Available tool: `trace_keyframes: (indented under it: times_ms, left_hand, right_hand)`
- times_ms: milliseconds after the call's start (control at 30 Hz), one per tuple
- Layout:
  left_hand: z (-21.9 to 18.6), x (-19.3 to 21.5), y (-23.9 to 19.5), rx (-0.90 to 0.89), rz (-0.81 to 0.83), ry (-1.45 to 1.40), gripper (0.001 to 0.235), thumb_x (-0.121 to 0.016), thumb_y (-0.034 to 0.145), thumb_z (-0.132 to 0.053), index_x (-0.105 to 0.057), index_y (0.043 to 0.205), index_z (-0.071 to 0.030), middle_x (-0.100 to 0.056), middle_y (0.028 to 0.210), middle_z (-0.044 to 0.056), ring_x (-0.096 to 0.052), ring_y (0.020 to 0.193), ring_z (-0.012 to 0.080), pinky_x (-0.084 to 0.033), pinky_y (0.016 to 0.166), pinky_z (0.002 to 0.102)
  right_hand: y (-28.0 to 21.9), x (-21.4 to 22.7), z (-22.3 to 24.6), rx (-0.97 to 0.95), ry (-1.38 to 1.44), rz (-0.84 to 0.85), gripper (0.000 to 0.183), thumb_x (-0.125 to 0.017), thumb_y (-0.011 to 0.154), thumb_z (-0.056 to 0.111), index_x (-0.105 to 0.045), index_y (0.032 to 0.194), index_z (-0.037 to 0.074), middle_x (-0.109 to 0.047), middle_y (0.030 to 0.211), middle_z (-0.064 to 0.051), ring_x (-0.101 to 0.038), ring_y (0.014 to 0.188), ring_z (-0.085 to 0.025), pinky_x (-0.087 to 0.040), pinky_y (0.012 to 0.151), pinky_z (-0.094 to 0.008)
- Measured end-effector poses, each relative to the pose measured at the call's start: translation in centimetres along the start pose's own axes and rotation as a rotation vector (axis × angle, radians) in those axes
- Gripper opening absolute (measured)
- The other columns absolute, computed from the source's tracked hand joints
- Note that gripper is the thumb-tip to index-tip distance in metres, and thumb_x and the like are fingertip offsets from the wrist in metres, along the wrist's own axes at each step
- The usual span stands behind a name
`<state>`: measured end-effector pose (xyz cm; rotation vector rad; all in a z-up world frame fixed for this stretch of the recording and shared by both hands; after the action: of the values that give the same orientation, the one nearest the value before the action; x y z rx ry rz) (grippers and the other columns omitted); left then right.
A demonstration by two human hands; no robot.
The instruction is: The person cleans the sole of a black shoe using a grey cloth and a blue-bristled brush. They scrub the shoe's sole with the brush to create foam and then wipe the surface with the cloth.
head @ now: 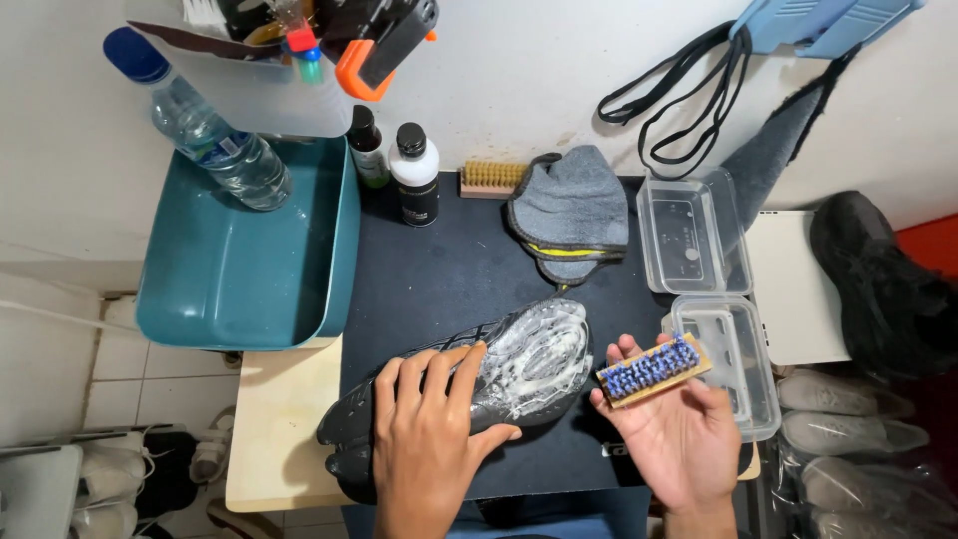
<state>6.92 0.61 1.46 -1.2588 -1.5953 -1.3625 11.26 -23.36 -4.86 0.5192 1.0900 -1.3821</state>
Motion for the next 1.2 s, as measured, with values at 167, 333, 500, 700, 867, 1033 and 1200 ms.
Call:
trace_keyframes:
  times_ms: [167, 333, 500, 700, 867, 1033, 1200]
  left_hand:
    - [0.1, 0.5, 0.3, 0.051, -0.052, -0.064, 0.103, -0.1, 0.038, -0.062, -0.068, 0.124, -0.015, -0.068, 0.118, -0.002, -0.058, 0.107, 0.0239, -0.042, 0.1, 0.045]
    - [0.6, -0.2, 0.1, 0.098, 0.002, -0.053, 0.1, -0.099, 0.043, -0.063, -0.068, 0.126, -0.016, -0.067, 0.122, -0.002, -0.056, 0.109, 0.0252, -0.04, 0.1, 0.047]
    - [2.4, 0.1, -0.5, 0.21, -0.042, 0.046, 0.098, -0.095, 0.043, -0.069, -0.069, 0.125, -0.021, -0.068, 0.119, -0.004, -0.056, 0.109, 0.0254, -0.041, 0.098, 0.047]
    - [3.0, 0.2, -0.4, 0.225, -0.042, 0.069, 0.095, -0.093, 0.048, -0.072, -0.069, 0.125, -0.021, -0.067, 0.116, -0.004, -0.056, 0.109, 0.0257, -0.041, 0.1, 0.048]
    - [3.0, 0.3, -0.4, 0.221, -0.062, 0.09, 0.098, -0.092, 0.047, -0.074, -0.069, 0.126, -0.021, -0.067, 0.114, -0.004, -0.057, 0.107, 0.025, -0.042, 0.098, 0.047]
    - [3.0, 0.0, -0.6, 0.219, -0.042, 0.102, 0.099, -0.091, 0.046, -0.076, -0.068, 0.127, -0.023, -0.067, 0.114, -0.005, -0.057, 0.108, 0.0247, -0.042, 0.099, 0.047]
    - [2.9, 0.0, -0.6, 0.216, -0.046, 0.113, 0.098, -0.09, 0.047, -0.076, -0.069, 0.125, -0.022, -0.067, 0.114, -0.005, -0.057, 0.109, 0.0245, -0.042, 0.099, 0.047]
  right_hand:
    - [-0.6, -0.4, -0.4, 0.077, -0.362, -0.018, 0.043, -0.048, 0.104, 0.028, -0.047, 0.142, 0.008, -0.048, 0.15, -0.036, -0.061, 0.125, -0.043, -0.063, 0.06, -0.04]
    - [-0.4, 0.2, -0.7, -0.013, -0.753, -0.335, 0.057, -0.033, 0.103, 0.029, -0.046, 0.151, 0.002, -0.058, 0.143, -0.017, -0.067, 0.121, -0.042, -0.062, 0.072, -0.054]
    - [0.9, 1.1, -0.4, -0.023, -1.073, -0.403, 0.046, -0.049, 0.1, 0.026, -0.054, 0.141, 0.006, -0.062, 0.105, -0.015, -0.061, 0.07, -0.022, -0.063, 0.053, -0.043]
    - [2.0, -1.0, 0.4, 0.159, -1.402, -0.408, 0.046, -0.052, 0.1, 0.029, -0.058, 0.141, 0.009, -0.07, 0.103, -0.005, -0.062, 0.055, -0.018, -0.052, 0.048, -0.03]
    - [2.0, -2.0, 0.6, 0.163, -1.668, -0.448, 0.042, -0.047, 0.101, 0.035, -0.065, 0.135, 0.017, -0.073, 0.12, -0.002, -0.066, 0.086, -0.021, -0.053, 0.072, -0.035]
    - [0.3, -2.3, 0.7, 0.279, -1.89, -0.422, 0.043, -0.037, 0.105, 0.033, -0.065, 0.135, 0.021, -0.071, 0.13, 0.003, -0.061, 0.116, -0.021, -0.046, 0.092, -0.04]
    - [-0.9, -2.1, 0.6, 0.234, -1.878, -0.426, 0.052, -0.034, 0.102, 0.044, -0.062, 0.141, 0.024, -0.072, 0.126, -0.004, -0.059, 0.122, -0.02, -0.049, 0.092, -0.04]
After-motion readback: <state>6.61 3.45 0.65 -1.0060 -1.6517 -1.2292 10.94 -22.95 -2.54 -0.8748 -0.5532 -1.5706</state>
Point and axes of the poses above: each hand's wrist, its own y-axis towards the middle knuckle, its own x-axis out of the back of the hand, z = x × y, the point moved 7 cm from there along y, towards the middle knuckle
